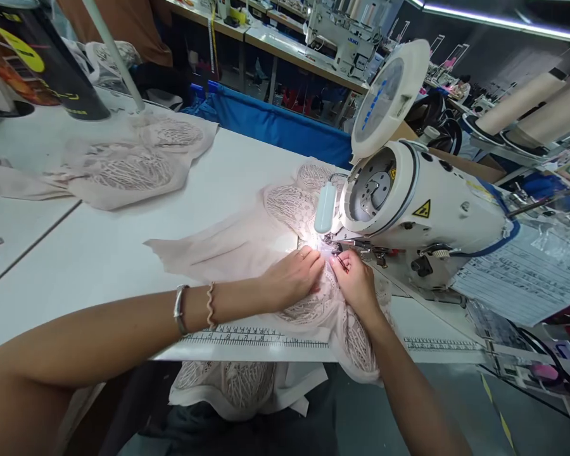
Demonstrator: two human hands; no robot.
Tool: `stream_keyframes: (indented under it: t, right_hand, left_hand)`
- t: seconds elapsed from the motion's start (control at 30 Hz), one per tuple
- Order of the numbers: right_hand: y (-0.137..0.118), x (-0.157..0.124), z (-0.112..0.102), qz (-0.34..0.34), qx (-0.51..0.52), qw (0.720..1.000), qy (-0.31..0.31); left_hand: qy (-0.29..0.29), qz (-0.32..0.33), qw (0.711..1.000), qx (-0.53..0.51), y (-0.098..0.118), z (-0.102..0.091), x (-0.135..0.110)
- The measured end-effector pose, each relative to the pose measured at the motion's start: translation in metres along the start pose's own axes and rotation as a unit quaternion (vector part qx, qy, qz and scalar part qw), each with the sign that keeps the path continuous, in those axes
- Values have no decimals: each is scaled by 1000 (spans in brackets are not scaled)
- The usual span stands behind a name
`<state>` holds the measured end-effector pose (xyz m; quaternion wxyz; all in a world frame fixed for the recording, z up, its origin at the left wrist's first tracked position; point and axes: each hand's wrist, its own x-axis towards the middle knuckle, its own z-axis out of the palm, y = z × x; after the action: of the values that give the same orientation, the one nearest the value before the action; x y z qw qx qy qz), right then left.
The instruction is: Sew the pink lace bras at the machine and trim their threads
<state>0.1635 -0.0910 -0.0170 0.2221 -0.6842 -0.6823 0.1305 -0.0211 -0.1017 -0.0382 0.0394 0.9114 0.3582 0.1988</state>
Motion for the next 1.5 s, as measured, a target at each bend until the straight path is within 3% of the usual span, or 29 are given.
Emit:
stream_keyframes:
  t: [0.17,0.3,0.5,0.67,0.83,1.13,1.5]
  right_hand:
    - [-5,-8,-1,-24,-24,999,-30]
    - [-3,-12,1,-69,-19,997,-4]
    - [5,-18,7,-141,-68,987,39]
    - [3,-24,11,-209,-161,963,47]
    - [3,-25,10,-286,-170,941,61]
    - [6,-24,11,-258,-188,948,14]
    - [4,-20,9,-223,-197,955,-9]
  left_hand:
    - [7,47,994,98,6,7,-9]
    - [-29,50,996,63,7,-3,-6]
    - [-37,55,995,78,4,-7,-3]
    - [-62,70,994,59,0,-13,2]
    - [-50,65,996,40,-3,-16,5]
    - [-28,46,998,20,-7,-9,2]
    - [-36,49,995,81,-7,-10,3]
